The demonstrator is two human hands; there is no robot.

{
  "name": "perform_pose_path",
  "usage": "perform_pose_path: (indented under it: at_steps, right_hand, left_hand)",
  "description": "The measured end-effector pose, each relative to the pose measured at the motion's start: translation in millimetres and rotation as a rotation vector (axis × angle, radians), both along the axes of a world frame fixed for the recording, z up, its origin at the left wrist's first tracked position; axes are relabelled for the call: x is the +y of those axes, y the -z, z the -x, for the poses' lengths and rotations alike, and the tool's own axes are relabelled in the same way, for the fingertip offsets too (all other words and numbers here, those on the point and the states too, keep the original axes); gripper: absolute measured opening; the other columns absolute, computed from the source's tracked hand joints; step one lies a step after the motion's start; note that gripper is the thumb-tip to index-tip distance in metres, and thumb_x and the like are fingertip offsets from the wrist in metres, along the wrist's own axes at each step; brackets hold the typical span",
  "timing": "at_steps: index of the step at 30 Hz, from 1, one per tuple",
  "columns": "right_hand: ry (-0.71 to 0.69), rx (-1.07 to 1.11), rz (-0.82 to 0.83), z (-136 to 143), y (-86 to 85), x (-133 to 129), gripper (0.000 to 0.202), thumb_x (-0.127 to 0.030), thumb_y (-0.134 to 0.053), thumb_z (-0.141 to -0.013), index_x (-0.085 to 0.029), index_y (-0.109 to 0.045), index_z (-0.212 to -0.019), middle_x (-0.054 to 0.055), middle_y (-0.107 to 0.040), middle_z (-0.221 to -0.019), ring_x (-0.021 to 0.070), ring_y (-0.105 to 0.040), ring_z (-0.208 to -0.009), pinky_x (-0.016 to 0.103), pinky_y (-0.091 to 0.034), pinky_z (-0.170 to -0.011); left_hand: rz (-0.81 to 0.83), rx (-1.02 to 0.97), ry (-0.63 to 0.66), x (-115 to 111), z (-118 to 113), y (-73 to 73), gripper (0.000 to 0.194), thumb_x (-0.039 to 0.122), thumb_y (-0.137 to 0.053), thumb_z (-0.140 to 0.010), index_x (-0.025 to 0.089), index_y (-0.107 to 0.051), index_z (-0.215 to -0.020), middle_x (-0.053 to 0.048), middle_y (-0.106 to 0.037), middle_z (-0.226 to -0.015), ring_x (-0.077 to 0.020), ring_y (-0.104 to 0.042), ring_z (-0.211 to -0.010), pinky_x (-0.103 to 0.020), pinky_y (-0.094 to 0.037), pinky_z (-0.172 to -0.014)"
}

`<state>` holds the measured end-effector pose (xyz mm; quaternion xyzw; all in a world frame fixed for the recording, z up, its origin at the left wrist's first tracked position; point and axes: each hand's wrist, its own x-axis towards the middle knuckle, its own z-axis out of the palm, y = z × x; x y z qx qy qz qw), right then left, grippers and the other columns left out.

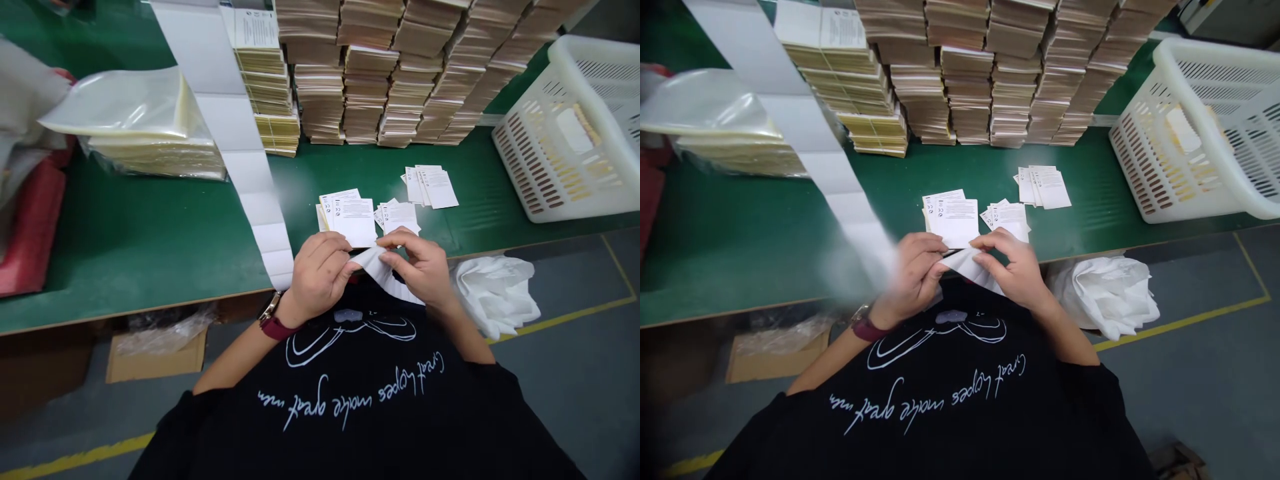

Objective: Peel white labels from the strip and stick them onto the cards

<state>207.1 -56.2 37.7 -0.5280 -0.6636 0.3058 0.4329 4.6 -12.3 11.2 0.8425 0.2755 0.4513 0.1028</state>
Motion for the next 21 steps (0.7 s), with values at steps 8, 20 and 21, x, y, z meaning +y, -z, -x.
perform_pose_path:
  at_steps: [8,20,21]
  right_hand:
    - [-0.005,0.095,0.0,5,0.9,0,0.008,-0.016,-0.067,-0.083,-0.024,-0.068,-0.083,-0.004,-0.069,-0.08,0.0101,-0.063,-0.074,0.026,-0.051,-0.072]
    - [-0.018,0.455,-0.378,20,-3.3,-1,0.005,-0.028,-0.053,-0.091,-0.031,-0.057,-0.091,0.001,-0.059,-0.112,0.0215,-0.058,-0.109,0.048,-0.048,-0.095]
    - [0.0,0.536,-0.367,20,-3.1,1,0.004,-0.032,-0.052,-0.092,-0.033,-0.055,-0.095,0.001,-0.057,-0.116,0.0213,-0.058,-0.11,0.047,-0.05,-0.093]
  left_hand:
    - [-0.165,0.188,0.044,-5,1,-11.7,0.049,0.004,-0.049,-0.081,0.013,-0.049,-0.13,-0.014,-0.064,-0.121,-0.0258,-0.057,-0.116,-0.044,-0.053,-0.094]
    - [0.063,-0.051,-0.038,-10,0,-11.9,0.016,0.019,-0.049,-0.091,0.018,-0.057,-0.079,-0.004,-0.062,-0.074,-0.0156,-0.056,-0.074,-0.031,-0.048,-0.066]
    - [0.104,-0.09,-0.052,-10,1,-11.9,0.021,0.022,-0.048,-0.093,0.018,-0.056,-0.075,-0.003,-0.061,-0.071,-0.0148,-0.056,-0.071,-0.03,-0.047,-0.065]
